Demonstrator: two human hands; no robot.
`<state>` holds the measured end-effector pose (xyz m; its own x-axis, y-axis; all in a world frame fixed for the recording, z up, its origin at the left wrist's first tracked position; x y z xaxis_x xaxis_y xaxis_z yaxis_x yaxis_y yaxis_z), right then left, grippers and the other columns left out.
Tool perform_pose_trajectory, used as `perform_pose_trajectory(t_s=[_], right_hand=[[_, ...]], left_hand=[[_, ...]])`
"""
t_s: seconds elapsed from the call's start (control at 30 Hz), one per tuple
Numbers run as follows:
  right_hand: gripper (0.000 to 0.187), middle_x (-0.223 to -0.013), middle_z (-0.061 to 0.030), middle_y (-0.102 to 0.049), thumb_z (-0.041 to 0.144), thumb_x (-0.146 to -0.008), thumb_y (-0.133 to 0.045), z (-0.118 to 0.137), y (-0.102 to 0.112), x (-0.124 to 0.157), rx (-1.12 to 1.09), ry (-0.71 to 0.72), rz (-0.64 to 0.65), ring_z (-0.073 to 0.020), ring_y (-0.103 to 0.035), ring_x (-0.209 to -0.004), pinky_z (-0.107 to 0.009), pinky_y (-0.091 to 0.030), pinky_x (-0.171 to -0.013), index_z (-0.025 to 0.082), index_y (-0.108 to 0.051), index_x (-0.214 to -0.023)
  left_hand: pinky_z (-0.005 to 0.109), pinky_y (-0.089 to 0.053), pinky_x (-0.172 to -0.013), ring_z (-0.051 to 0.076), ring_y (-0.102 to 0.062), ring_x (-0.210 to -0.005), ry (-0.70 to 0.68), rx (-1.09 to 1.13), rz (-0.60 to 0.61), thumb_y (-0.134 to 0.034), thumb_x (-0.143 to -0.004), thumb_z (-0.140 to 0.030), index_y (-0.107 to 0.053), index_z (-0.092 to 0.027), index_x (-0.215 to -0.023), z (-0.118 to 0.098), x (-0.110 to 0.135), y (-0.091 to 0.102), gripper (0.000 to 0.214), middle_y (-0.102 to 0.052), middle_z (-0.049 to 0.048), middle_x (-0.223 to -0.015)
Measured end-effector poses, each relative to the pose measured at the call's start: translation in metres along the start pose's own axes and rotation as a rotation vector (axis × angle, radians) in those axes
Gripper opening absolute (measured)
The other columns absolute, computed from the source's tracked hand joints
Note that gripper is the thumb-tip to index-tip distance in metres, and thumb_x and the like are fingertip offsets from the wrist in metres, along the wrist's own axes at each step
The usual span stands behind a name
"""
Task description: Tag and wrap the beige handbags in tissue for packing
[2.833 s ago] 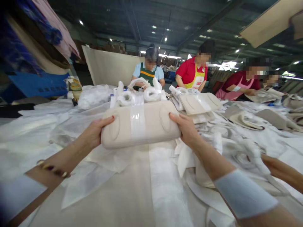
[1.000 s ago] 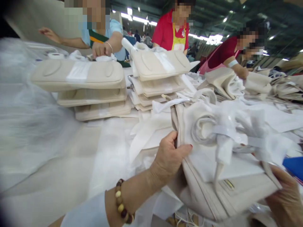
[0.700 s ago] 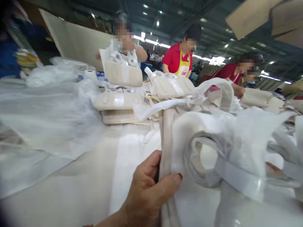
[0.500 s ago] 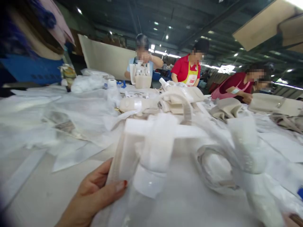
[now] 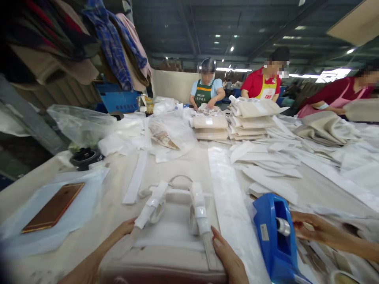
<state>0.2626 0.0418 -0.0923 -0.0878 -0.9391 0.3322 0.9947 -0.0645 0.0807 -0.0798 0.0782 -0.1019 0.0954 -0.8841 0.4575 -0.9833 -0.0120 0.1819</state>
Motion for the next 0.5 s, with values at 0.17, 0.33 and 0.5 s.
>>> perform_pose_trajectory(t_s=[0.17,0.33,0.5], right_hand=[[0.057,-0.116,-0.0035,-0.066,0.064,-0.072,-0.054,0.023,-0.017,0.023,-0.064,0.053,0.001,-0.0323,-0.049,-0.122,-0.047,-0.04,-0.102,0.023,-0.068,-0.109],[0.058,-0.124,-0.006,-0.062,0.063,-0.065,-0.06,0.055,-0.005,0.042,0.047,0.117,-0.105,-0.0303,-0.045,-0.125,-0.043,-0.032,-0.108,0.021,-0.069,-0.104],[0.057,-0.118,-0.0101,-0.064,0.063,-0.07,-0.051,0.099,-0.022,0.032,0.342,0.231,-0.064,-0.0295,-0.052,-0.116,-0.039,-0.038,-0.099,0.017,-0.067,-0.1]], left_hand=[[0.034,-0.043,-0.062,0.026,-0.056,-0.065,-0.103,-0.095,-0.085,-0.067,-0.046,-0.044,-0.055,-0.019,-0.053,-0.013,0.011,0.012,0.028,-0.054,0.0004,-0.051],[0.033,-0.042,-0.072,0.025,-0.055,-0.082,-0.258,-0.164,-0.15,-0.053,-0.063,-0.057,-0.059,-0.017,-0.072,-0.049,0.043,0.028,0.041,-0.061,0.0048,-0.075],[0.032,-0.04,-0.069,0.025,-0.054,-0.079,-0.29,-0.213,-0.117,-0.07,-0.053,-0.052,-0.057,-0.017,-0.068,-0.085,0.044,0.008,0.04,-0.058,0.0028,-0.069]])
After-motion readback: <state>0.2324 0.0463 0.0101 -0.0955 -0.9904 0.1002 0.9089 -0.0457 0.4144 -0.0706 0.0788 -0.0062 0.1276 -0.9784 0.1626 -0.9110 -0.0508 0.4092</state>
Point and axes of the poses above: each hand's wrist, its own x-axis away from the middle knuckle, its own y-axis out of the back of the hand, z = x × y, the point moved 9 cm from there along -x, towards the middle knuckle
